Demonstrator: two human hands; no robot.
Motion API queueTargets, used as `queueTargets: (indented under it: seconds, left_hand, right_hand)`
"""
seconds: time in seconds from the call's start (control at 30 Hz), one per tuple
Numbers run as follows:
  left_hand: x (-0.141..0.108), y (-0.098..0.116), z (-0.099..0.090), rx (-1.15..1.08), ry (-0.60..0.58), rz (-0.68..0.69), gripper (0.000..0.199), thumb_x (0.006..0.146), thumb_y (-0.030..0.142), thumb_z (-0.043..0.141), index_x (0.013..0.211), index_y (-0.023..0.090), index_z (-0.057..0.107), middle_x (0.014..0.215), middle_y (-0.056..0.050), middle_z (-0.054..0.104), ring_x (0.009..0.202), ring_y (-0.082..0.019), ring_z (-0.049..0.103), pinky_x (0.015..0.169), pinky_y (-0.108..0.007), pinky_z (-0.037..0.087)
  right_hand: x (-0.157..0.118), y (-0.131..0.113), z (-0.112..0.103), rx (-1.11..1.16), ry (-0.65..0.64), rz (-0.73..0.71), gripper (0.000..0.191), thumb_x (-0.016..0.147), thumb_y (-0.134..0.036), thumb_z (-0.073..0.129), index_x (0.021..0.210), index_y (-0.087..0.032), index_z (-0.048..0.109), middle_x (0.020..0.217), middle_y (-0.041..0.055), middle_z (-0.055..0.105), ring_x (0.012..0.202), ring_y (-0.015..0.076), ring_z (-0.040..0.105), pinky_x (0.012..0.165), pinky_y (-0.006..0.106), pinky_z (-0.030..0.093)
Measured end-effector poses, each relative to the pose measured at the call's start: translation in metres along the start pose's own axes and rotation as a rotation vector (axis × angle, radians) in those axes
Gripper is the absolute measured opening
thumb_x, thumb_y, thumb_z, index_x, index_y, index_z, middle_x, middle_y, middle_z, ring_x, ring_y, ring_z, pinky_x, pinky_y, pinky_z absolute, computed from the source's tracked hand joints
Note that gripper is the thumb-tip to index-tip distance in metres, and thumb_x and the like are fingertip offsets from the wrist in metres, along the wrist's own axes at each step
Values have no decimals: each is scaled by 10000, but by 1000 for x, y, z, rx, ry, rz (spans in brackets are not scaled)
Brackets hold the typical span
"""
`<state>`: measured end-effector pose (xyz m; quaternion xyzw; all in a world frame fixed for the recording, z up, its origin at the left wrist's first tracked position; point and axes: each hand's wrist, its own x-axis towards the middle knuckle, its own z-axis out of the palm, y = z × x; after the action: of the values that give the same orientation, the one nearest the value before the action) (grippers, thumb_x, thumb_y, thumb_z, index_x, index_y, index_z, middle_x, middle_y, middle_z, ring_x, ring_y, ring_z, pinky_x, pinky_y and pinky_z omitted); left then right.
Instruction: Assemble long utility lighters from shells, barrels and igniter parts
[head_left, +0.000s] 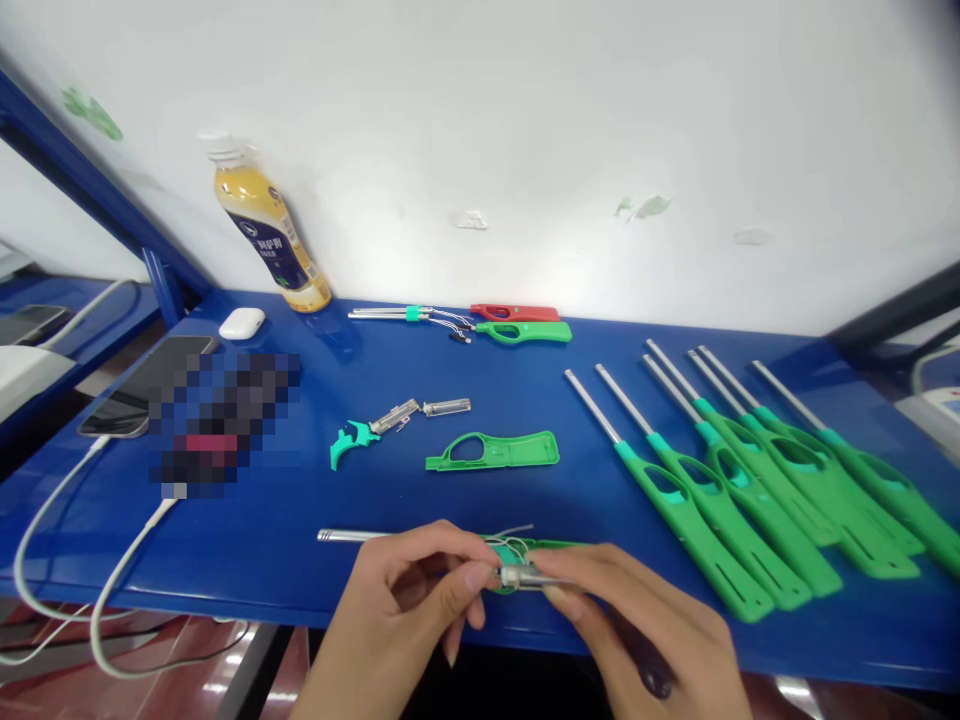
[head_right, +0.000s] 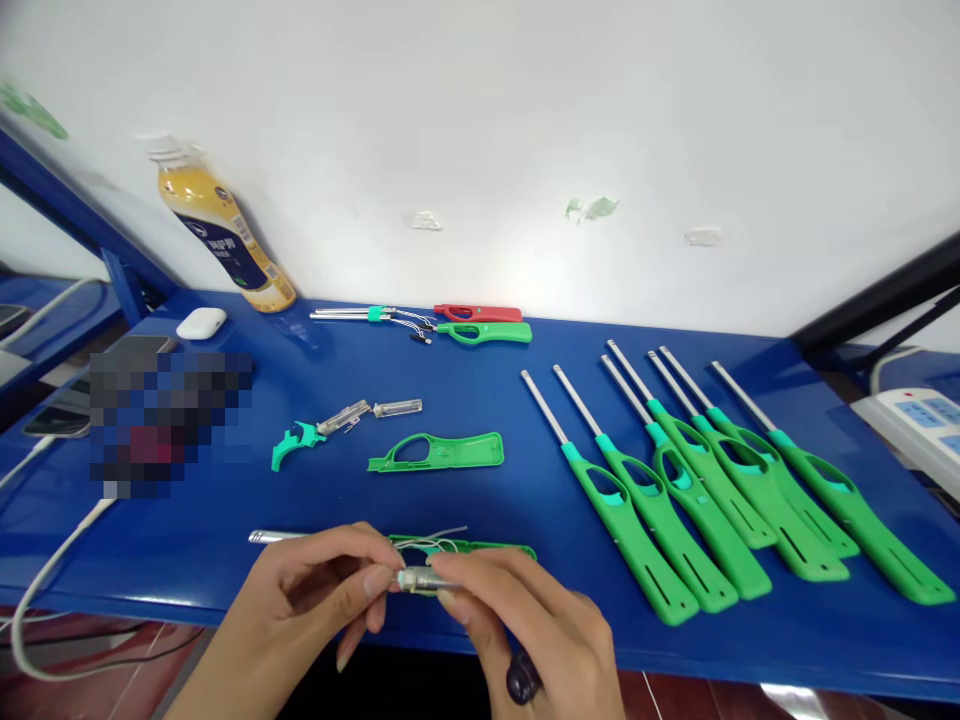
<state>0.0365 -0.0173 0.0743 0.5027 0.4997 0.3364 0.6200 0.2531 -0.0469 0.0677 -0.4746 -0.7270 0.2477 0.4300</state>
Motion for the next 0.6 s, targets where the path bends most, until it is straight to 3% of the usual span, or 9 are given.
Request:
queueTargets:
  seconds: [0.3, 0.6]
  left_hand:
    - [-1, -3, 3, -131, -20, -66, 309, 892, 515, 781, 902, 207, 800, 634, -20, 658, 503, -119, 556, 433, -209, 470]
    - [-5, 12, 9, -259, -18, -136, 319, 868, 474, 836, 869, 180, 713, 695, -5, 650, 550, -94, 543, 469, -178, 425]
  right_hand:
    - [-5, 2, 0, -58, -2, -19, 300, 1005, -95, 632, 1232, -287, 676, 1016, 1, 784, 868, 138, 781, 707, 198, 624]
    - [-5, 5, 0, 2, -38, -49, 338, 991, -59, 623, 1248, -276, 658, 1017, 5, 767, 865, 123, 773, 754, 191, 634]
